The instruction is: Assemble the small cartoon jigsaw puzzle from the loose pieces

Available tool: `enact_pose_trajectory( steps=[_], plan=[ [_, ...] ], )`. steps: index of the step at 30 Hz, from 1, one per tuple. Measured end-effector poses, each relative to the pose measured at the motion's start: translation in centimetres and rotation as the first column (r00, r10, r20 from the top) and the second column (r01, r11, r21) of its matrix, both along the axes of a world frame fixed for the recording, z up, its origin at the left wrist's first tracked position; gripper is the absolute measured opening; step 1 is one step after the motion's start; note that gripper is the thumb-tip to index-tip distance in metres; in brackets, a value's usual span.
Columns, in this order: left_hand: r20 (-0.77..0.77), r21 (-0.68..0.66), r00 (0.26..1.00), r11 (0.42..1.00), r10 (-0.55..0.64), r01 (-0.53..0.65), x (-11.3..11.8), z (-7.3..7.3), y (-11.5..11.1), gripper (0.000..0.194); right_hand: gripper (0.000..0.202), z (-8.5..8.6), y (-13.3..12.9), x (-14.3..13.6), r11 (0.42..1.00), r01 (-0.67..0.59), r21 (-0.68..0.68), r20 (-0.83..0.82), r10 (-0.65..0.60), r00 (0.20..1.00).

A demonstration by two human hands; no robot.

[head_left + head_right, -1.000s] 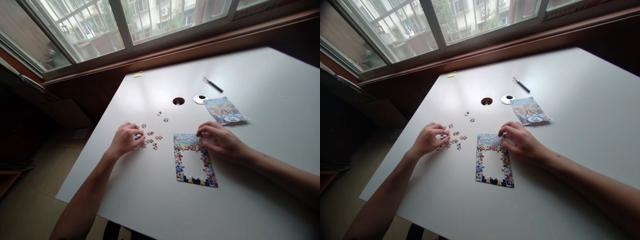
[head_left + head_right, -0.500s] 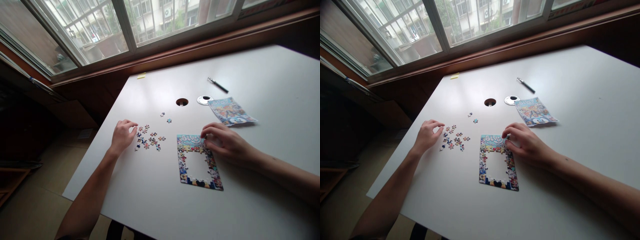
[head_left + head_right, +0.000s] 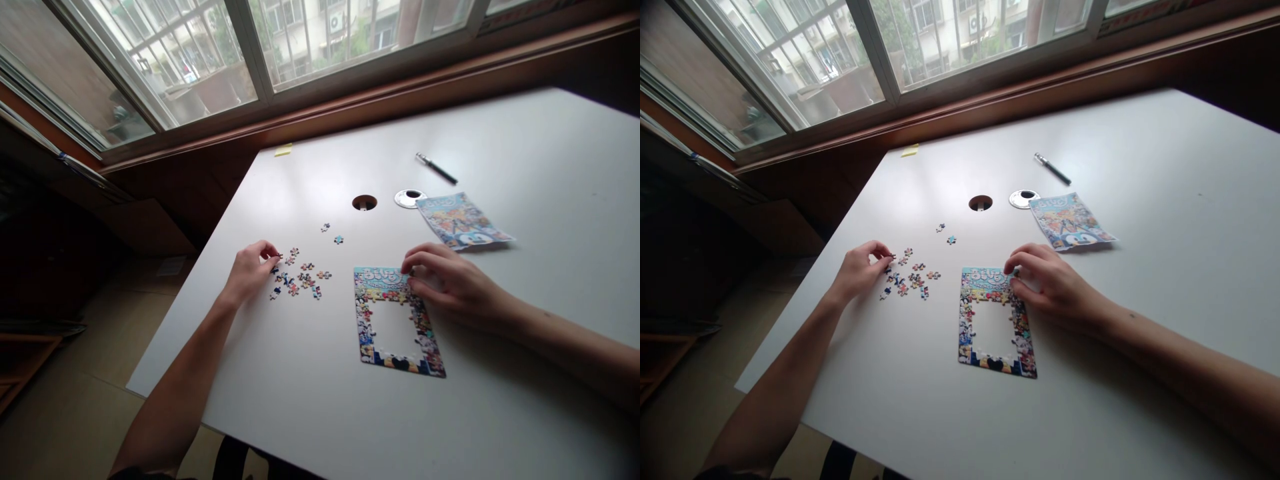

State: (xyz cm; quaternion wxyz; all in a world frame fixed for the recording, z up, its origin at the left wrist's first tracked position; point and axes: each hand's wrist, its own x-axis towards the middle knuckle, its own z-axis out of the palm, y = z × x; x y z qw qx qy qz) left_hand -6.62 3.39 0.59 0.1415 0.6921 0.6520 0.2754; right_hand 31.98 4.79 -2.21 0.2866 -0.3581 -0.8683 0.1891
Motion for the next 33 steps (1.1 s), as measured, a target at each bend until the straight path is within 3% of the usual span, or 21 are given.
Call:
enact_pose_trajectory(
  steps=[3, 5, 14, 17, 24, 30, 33],
  plan=[
    [0.398, -0.082, 0.917, 0.995, -0.024, 0.062, 1.3, 0.2, -0.5, 0.027, 0.013, -0.2, 0.1, 0.1, 1.0, -0.012, -0.002, -0.005, 0.012, 1.0],
    [0.556, -0.116, 0.831, 0.986, -0.032, 0.116, 2.6, 0.3, -1.0, 0.03, 0.014, -0.3, 0.1, 0.2, 1.0, -0.016, -0.005, -0.01, 0.016, 1.0],
    [0.751, -0.06, 0.639, 0.947, -0.164, 0.315, 7.2, -0.2, -4.1, 0.02, 0.016, -0.2, 0.0, -0.1, 1.0, 0.003, -0.008, -0.043, -0.003, 0.999],
    [0.734, -0.033, 0.64, 0.929, -0.227, 0.368, 7.9, -1.0, -4.5, 0.018, 0.017, -0.2, 0.0, -0.1, 1.0, 0.0, -0.022, -0.055, -0.002, 0.998],
    [0.525, 0.105, 0.744, 0.899, -0.414, 0.426, 7.7, -1.7, -4.7, 0.019, 0.018, -0.2, 0.0, -0.1, 1.0, 0.001, -0.019, -0.066, -0.002, 0.998],
    [0.227, 0.279, 0.835, 0.855, -0.501, 0.437, 8.5, -1.4, -4.6, 0.021, 0.017, -0.1, 0.0, -0.2, 1.0, 0.0, -0.007, -0.075, 0.0, 0.997],
    [0.107, 0.301, 0.856, 0.837, -0.506, 0.457, 9.8, -1.6, -4.7, 0.02, 0.017, 0.0, 0.0, -0.3, 1.0, -0.002, 0.019, -0.061, 0.003, 0.998]
  ],
)
